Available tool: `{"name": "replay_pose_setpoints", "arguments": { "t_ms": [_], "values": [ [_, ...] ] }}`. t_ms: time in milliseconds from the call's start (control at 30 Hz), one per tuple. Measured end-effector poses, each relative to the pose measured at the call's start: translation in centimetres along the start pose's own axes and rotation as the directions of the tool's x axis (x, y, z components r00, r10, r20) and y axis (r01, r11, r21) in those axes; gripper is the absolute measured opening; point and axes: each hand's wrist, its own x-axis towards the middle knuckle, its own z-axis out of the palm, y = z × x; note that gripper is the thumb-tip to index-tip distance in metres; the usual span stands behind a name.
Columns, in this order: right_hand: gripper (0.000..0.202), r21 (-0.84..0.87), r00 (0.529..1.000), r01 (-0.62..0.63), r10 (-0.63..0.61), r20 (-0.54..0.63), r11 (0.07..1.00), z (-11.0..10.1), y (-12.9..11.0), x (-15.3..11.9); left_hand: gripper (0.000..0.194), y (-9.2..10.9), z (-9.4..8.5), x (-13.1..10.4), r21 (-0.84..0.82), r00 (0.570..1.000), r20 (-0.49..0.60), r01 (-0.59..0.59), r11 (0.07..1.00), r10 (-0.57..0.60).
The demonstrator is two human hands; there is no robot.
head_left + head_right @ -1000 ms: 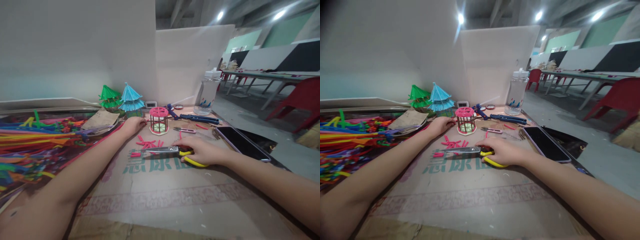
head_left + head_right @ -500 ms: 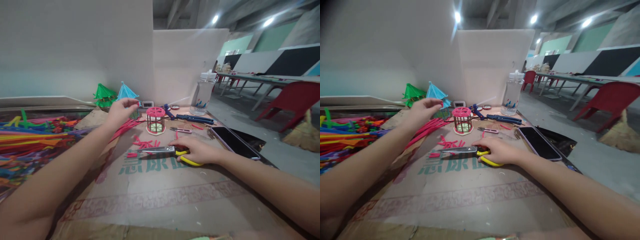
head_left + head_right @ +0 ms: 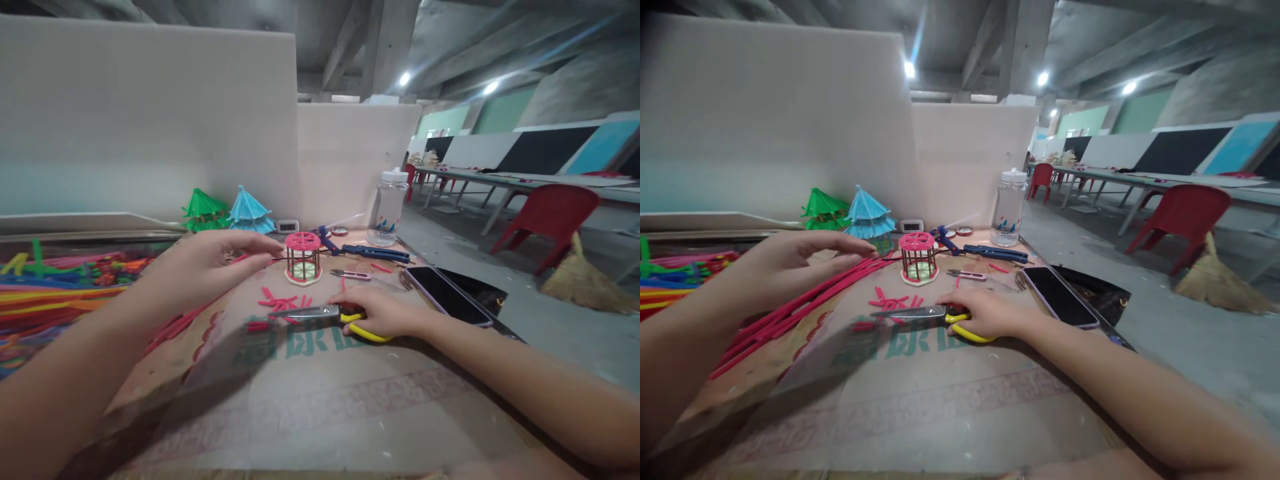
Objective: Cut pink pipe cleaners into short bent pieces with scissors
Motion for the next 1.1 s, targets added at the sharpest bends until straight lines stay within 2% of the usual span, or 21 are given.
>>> {"name": "replay_pose_setpoints", "arguments": {
  "t_ms": [100,200,267,367,467,533,667,767,933,1033,1100],
  "values": [
    [0.047,0.004,1.000,0.001,-0.001,0.004,1.000,-0.1,-0.1,0.1,0.034,-2.9,0.9,0.8,0.123,0.998,0.063,-0.002,0.992,-0.006],
    [0.047,0.006,1.000,0.026,-0.026,0.009,1.000,-0.1,0.0,0.1,0.037,-5.4,3.4,1.4,0.189,0.992,0.121,0.003,0.982,-0.027],
    [0.046,-0.005,0.999,0.042,-0.042,0.011,0.999,0.0,0.0,0.1,0.037,-6.9,5.7,1.6,0.192,0.994,0.092,0.048,0.980,-0.066],
    [0.048,-0.048,0.999,0.050,-0.049,0.018,0.998,0.0,-0.1,-0.1,0.035,-8.5,9.1,1.5,0.187,0.998,0.020,0.058,0.981,-0.063],
    [0.050,-0.123,0.998,0.034,-0.028,0.052,0.992,-0.3,-0.4,-0.3,0.035,-9.2,11.2,1.1,0.084,0.999,0.028,0.032,0.996,-0.034],
    [0.051,-0.162,0.996,0.035,-0.022,0.086,0.986,-0.6,-0.7,-0.5,0.034,-9.4,11.7,0.9,0.066,0.999,0.046,0.005,0.998,-0.008],
    [0.048,-0.165,0.991,0.076,-0.057,0.121,0.983,-0.8,-0.9,-0.5,0.032,-9.3,11.7,1.0,0.111,0.998,0.057,-0.030,0.993,0.024],
    [0.043,-0.130,0.992,0.091,-0.078,0.099,0.987,-0.6,-0.8,-0.3,0.032,-9.3,11.6,1.1,0.143,0.997,0.067,-0.054,0.988,0.044],
    [0.034,-0.177,0.999,0.035,-0.030,0.031,0.984,-0.9,-1.6,0.2,0.033,-9.4,11.7,1.2,0.205,0.990,0.100,-0.114,0.972,0.095],
    [0.031,-0.245,0.994,-0.071,0.049,-0.096,0.967,-2.3,-1.5,-0.7,0.034,-9.6,11.8,1.3,0.209,0.987,0.122,-0.127,0.970,0.103],
    [0.036,-0.327,0.959,-0.254,0.191,-0.211,0.910,-3.5,-0.5,-2.3,0.035,-9.7,11.8,1.4,0.213,0.984,0.136,-0.140,0.967,0.112]
  ]
}}
